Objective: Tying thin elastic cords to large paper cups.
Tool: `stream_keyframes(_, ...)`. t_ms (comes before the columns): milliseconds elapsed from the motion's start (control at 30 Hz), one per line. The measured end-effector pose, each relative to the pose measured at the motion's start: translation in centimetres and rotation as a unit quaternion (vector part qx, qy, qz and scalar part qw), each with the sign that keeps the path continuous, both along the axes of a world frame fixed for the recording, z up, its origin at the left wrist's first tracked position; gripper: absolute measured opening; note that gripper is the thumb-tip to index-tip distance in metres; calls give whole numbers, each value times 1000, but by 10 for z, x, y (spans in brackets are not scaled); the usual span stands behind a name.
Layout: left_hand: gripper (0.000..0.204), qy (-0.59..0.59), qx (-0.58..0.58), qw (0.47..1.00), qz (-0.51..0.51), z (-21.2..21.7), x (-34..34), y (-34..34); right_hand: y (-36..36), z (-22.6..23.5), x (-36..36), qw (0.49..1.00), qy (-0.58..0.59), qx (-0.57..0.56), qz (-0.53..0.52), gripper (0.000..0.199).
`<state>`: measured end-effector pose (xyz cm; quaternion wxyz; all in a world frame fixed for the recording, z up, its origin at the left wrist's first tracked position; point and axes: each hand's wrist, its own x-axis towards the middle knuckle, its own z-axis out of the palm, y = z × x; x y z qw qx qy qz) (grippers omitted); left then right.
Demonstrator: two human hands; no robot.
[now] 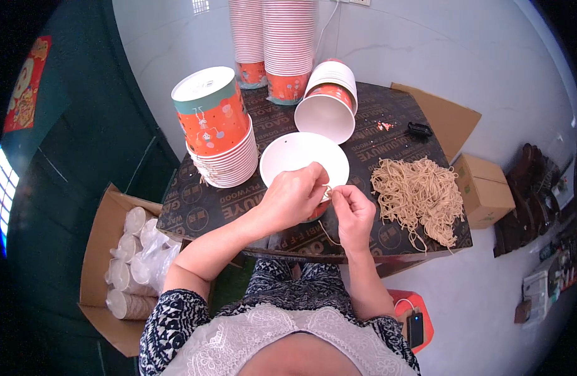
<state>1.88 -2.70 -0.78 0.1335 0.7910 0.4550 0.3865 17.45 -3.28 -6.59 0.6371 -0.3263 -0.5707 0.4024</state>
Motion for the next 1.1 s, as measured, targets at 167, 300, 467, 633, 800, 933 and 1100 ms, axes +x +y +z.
stream_keyframes(167,10,-15,17,999,-40,-2,-6,0,0,2,0,998,40,-42,39,11)
stream_keyframes(300,7,-7,-7,998,-67,8,-4,-7,-1,3,0,996,56,-45,47,11)
stream_keyframes(467,6,-2,4,998,-61,2,-4,-2,3,-2,0,1000,13,3,14,10)
stream_keyframes(633,9,-17,20,998,-56,0,-4,0,-9,5,9,995,-74,32,-60,8)
stream_keyframes(800,9,4,-14,1000,-10,4,-9,0,-16,0,37,985,-120,38,-115,9)
stream_keyframes(933,5,18,1,1000,-7,-1,-5,2,-14,-16,41,981,-142,30,-131,11)
stream_keyframes(1100,18,-131,89,986,-43,-3,3,-4,-14,1,23,973,-196,86,-88,37)
